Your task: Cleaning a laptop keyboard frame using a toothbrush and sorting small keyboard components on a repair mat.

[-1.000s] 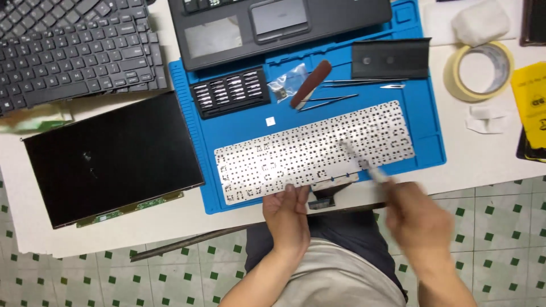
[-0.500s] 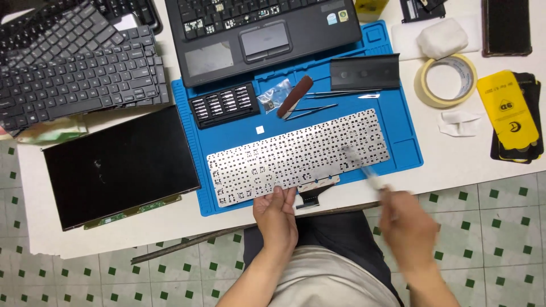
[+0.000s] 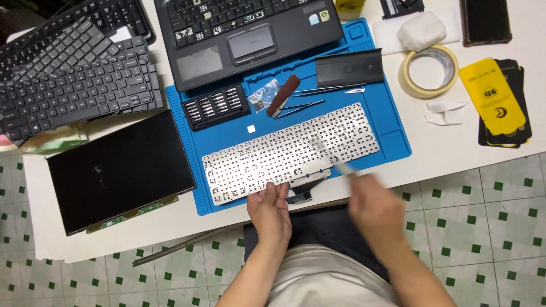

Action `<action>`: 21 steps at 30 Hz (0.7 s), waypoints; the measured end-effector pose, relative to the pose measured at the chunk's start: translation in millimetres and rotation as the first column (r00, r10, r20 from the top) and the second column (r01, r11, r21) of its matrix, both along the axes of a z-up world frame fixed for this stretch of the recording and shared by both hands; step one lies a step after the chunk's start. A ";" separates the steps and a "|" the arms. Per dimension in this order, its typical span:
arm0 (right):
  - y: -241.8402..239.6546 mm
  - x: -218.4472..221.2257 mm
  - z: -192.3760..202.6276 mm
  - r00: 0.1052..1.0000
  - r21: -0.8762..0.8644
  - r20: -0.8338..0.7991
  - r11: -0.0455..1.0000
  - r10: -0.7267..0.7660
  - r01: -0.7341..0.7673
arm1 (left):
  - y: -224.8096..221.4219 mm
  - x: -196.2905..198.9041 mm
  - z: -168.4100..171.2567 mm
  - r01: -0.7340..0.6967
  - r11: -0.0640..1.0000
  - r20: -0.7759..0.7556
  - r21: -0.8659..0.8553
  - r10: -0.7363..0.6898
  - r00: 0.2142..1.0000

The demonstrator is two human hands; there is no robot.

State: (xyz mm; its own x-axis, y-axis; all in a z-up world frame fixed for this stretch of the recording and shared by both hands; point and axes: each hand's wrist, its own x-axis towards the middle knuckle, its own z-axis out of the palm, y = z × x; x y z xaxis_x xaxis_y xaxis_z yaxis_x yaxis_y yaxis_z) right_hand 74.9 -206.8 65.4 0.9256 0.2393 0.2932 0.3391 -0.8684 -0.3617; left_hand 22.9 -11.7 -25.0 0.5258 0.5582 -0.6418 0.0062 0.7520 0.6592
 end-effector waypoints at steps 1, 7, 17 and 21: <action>-11.6 5.3 1.5 1.000 0.000 0.001 1.000 -0.004 0.004 | 0.7 1.8 3.5 0.004 1.000 0.001 0.000 -0.004 1.000; -5.2 11.1 -5.7 0.979 -0.119 0.085 0.974 -0.185 0.194 | 0.9 -0.1 -0.2 -0.013 1.000 -0.011 -0.002 0.013 1.000; -12.4 37.8 -2.7 0.986 -0.079 0.079 0.985 -0.150 0.156 | 3.5 -4.9 -14.5 -0.035 0.999 0.004 0.002 0.035 0.999; -7.4 43.2 12.2 0.969 -0.070 0.099 0.970 -0.227 0.234 | 3.0 -4.8 -10.6 -0.046 0.999 -0.013 0.003 0.046 0.999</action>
State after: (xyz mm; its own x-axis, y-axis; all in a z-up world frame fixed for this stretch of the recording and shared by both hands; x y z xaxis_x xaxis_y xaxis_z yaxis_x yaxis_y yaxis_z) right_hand 118.0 -214.2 77.6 0.9294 0.0488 0.3660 0.1542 -0.9520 -0.2646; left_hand 18.1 -8.7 -35.6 0.4915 0.5833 -0.6467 -0.0195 0.7498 0.6614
